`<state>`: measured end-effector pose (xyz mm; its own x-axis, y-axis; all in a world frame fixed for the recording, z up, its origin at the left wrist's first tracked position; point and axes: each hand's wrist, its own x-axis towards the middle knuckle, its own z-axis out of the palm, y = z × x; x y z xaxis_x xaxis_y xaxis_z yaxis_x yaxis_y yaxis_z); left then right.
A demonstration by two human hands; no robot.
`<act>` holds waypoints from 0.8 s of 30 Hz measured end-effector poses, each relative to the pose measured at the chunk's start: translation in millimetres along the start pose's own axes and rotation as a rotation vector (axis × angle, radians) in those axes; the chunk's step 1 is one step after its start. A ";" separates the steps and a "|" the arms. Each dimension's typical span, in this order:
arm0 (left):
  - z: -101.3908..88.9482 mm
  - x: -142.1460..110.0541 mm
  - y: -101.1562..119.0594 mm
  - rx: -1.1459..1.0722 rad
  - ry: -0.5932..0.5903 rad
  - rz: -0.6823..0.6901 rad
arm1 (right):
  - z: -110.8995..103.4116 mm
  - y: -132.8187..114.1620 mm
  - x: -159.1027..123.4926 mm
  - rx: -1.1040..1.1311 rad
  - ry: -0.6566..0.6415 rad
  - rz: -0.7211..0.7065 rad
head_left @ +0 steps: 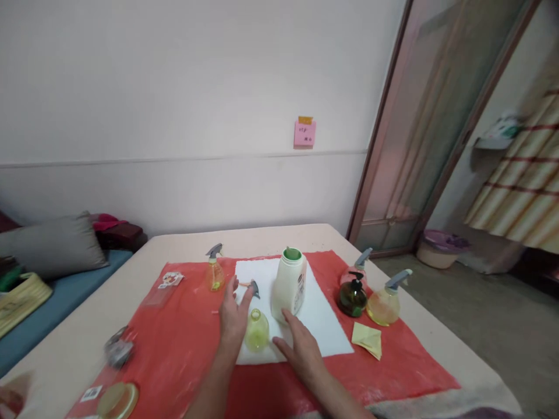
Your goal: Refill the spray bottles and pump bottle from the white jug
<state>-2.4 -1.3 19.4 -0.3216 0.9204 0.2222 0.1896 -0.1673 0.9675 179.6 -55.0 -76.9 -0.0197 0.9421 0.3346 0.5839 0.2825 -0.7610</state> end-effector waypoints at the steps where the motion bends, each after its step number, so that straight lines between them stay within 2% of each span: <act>1: 5.8 -9.1 5.2 -0.011 -0.014 0.029 | -13.9 1.7 0.3 0.068 0.082 0.043; 5: 41.5 -47.0 9.2 -0.002 -0.175 0.141 | -59.5 18.4 9.6 0.345 0.413 0.300; 9: 80.6 -70.3 -8.6 0.084 -0.196 0.111 | -73.6 48.8 14.5 0.459 0.589 0.538; 11: 94.6 -70.6 -16.5 0.123 -0.189 0.083 | -70.0 59.1 15.5 0.544 0.625 0.624; 14: 111.5 -57.6 -19.8 0.187 -0.150 0.039 | -59.4 61.2 21.0 0.683 0.630 0.656; 19: 136.3 -29.4 -7.2 0.297 -0.084 -0.016 | -49.5 50.0 34.1 0.871 0.632 0.703; 21: 140.1 -26.0 1.3 0.334 -0.076 -0.045 | -51.2 48.3 35.1 0.923 0.626 0.730; 24: 135.9 -29.7 17.0 0.354 -0.052 -0.067 | -58.6 49.9 32.0 0.978 0.624 0.752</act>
<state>136.5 16.5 12.9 -0.2986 0.9435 0.1441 0.4820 0.0187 0.8760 255.6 -21.2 -71.6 0.5582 0.7602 -0.3325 -0.5141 0.0024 -0.8577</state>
